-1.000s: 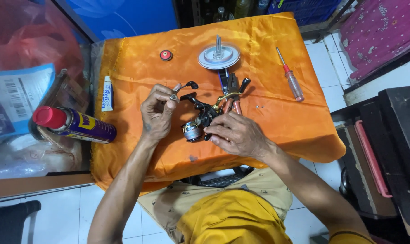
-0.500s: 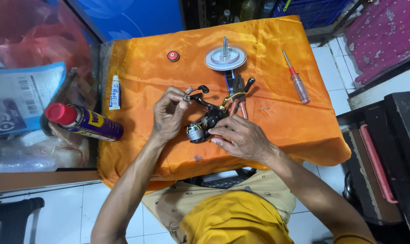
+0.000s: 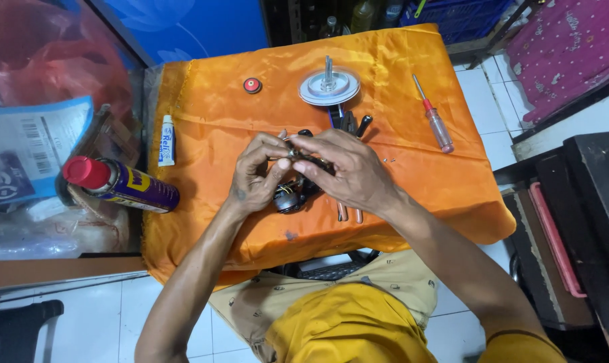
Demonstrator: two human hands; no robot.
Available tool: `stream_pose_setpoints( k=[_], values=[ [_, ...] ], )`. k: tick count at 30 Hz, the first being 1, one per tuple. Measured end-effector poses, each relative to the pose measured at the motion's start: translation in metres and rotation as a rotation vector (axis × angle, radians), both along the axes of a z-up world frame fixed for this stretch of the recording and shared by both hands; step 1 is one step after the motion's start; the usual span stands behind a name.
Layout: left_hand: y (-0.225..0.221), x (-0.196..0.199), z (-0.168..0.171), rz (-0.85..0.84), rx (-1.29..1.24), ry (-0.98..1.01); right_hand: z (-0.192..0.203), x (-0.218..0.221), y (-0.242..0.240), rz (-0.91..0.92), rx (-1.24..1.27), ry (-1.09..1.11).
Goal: The person is performing maintenance on a fishing reel, which involves disassembling the spool and internal components and reassembling it using tools.
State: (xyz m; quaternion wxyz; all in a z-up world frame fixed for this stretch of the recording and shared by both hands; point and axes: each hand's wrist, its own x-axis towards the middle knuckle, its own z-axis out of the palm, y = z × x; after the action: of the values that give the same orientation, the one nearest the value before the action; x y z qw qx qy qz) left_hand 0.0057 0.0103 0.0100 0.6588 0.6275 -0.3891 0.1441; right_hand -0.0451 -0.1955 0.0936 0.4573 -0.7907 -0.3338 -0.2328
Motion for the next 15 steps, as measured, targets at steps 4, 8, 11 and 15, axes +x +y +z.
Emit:
stream_pose_setpoints(
  k=[4,8,11,15],
  values=[
    [0.0,0.0,0.001,0.018,0.027,-0.027,-0.003,0.004,0.002,0.006,-0.018,-0.007],
    [-0.004,-0.002,0.008,0.04,0.069,-0.046,-0.004,0.002,-0.001,-0.037,-0.046,-0.091],
    [-0.008,0.001,0.005,0.049,0.12,-0.062,-0.004,0.002,-0.007,-0.084,-0.106,-0.15],
    [-0.013,0.001,0.011,0.084,0.192,-0.093,-0.009,0.005,-0.017,-0.103,-0.191,-0.218]
  ],
)
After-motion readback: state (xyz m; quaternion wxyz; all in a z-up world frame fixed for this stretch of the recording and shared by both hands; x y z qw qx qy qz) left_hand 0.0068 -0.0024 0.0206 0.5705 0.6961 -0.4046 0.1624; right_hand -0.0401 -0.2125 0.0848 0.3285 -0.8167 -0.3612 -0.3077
